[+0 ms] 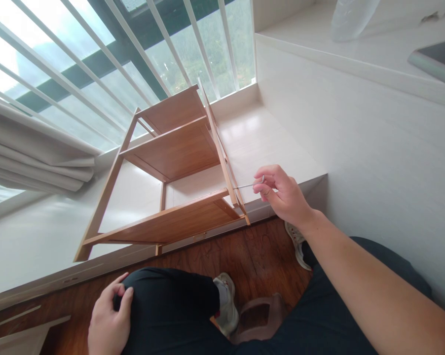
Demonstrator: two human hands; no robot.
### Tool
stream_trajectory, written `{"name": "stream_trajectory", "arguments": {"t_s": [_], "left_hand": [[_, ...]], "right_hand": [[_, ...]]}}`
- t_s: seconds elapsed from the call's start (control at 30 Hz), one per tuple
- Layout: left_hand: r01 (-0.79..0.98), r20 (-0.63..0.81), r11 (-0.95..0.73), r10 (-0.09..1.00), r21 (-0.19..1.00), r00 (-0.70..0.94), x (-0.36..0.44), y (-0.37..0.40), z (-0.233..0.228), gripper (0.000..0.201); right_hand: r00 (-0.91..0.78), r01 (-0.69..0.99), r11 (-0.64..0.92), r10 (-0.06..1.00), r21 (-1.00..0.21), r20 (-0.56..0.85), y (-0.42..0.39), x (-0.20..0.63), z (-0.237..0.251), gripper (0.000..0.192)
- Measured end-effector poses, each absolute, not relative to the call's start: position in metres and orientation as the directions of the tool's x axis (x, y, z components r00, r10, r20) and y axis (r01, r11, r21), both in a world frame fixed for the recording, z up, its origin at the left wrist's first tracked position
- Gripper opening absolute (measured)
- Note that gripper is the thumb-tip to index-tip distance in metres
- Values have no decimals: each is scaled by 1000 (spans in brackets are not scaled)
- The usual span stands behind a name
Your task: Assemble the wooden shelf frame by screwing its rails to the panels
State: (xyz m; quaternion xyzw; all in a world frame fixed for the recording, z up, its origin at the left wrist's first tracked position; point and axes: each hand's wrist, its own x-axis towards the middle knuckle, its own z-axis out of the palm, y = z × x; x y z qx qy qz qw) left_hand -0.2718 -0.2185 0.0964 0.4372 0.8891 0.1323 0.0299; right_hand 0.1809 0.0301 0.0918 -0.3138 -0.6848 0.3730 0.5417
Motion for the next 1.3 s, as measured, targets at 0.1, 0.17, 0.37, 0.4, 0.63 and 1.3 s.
{"name": "stream_trajectory", "arguments": {"t_s": [0.1,0.17,0.37,0.4,0.63,1.3], "left_hand": [[771,69,579,786,264,-614,-271,-218,96,38],[772,71,576,788,269,-612,-272,-218,96,38],[770,62,584,785,258,-616,-272,-218,96,39],[769,64,584,784,260,-617,-271,-218,96,39],[771,68,575,788,272,-612,-269,-215,98,38],[774,62,565,795,285,-603,-268,-214,98,36]], "right_hand": [[-210,36,538,828,-842,520,30,181,94,16],[-211,42,537,829,-842,518,29,181,95,17],[-224,29,518,837,-855,499,30,181,99,24],[-229,21,512,839,-859,494,30,182,99,25],[-264,-40,395,882,-918,391,29,182,105,45],[-274,-477,49,940,-877,202,27,170,112,36]]}}
